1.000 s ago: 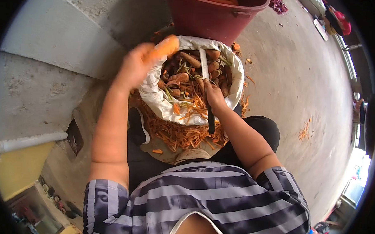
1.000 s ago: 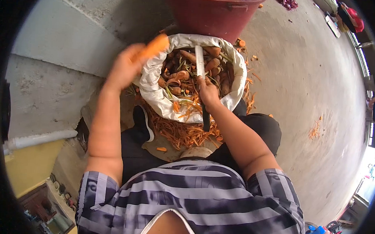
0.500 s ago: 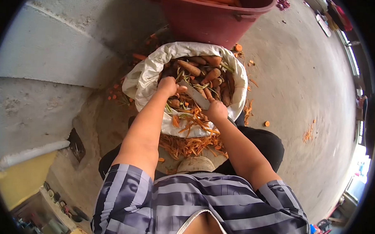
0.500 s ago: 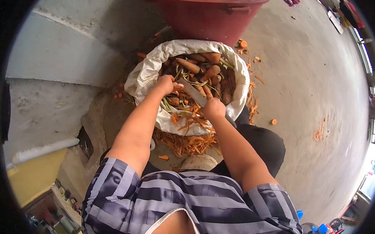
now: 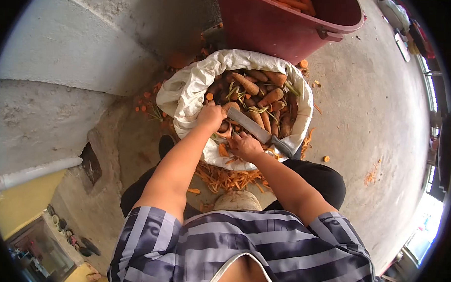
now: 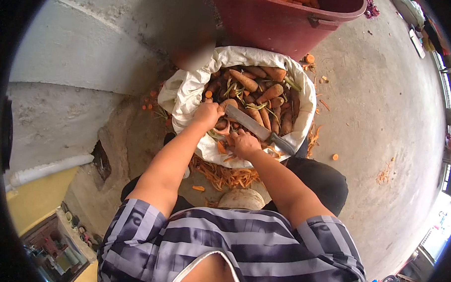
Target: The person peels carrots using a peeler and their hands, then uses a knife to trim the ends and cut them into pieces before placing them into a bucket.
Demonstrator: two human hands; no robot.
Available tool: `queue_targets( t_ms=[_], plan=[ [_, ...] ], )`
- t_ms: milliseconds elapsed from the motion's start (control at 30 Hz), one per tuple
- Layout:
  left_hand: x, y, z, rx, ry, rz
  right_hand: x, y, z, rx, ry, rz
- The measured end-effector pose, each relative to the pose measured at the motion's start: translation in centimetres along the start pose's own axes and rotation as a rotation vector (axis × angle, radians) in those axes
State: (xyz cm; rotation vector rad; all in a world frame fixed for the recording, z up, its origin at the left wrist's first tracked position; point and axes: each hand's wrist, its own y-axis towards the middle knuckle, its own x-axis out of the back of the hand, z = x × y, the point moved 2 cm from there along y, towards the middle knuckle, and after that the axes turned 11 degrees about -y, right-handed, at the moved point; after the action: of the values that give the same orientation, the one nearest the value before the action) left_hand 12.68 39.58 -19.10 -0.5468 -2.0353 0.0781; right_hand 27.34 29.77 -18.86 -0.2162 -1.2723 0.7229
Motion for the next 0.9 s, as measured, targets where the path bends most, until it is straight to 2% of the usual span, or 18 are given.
queue_targets(
  t_ms=[100,133,267,300,367,433,500,533,633,667,767,833,900],
  plan=[
    [1.8,-1.1,-0.1,0.118,0.000,0.010,-0.6,-0.1,-0.2,-0.008,-0.111,-0.081],
    [3.1,-1.8,-0.4,0.190,-0.031,0.036,0.0,-0.6,-0.2,0.001,-0.063,-0.196],
    [6.9,-4.0,-0.6,0.125,-0.048,-0.032,3.3,-2.7,-0.7,0.004,0.028,-0.564],
    [6.9,-4.4,0.0,0.227,-0.331,0.010,3.6,-3.0,-1.4,-0.116,-0.142,-0.693],
    [6.6,-5.1,1.4,0.421,-0.900,0.097,3.3,-3.7,-3.7,-0.525,-0.053,-0.518],
    [8.9,-7.9,-0.6,0.453,-1.339,0.082,4.9,-6.3,-4.3,-0.731,-0.053,-0.213],
    [10.8,-10.8,-2.1,0.404,-1.678,0.040,1.4,-5.6,-7.4,-0.701,-0.044,-0.130],
    [12.0,-12.3,-2.9,0.378,-1.741,0.028,0.3,-5.2,-8.3,-0.682,-0.043,-0.092],
    [15.1,-16.6,-4.6,0.305,-1.872,-0.049,1.6,-6.9,-6.8,-0.566,-0.101,-0.167],
    [16.1,-17.5,-4.8,0.281,-1.873,-0.102,1.2,-6.5,-7.3,-0.560,-0.022,-0.114],
    [17.1,-18.8,-2.3,0.239,-1.833,-0.279,8.0,-7.8,-3.8,-0.544,0.067,-0.036],
    [17.6,-18.7,-0.1,0.253,-1.802,-0.419,14.7,-10.1,-0.8,-0.320,-0.022,-0.129],
    [18.7,-18.6,1.3,0.220,-1.841,-0.498,20.0,-11.0,1.8,-0.163,0.275,-0.248]
  ],
)
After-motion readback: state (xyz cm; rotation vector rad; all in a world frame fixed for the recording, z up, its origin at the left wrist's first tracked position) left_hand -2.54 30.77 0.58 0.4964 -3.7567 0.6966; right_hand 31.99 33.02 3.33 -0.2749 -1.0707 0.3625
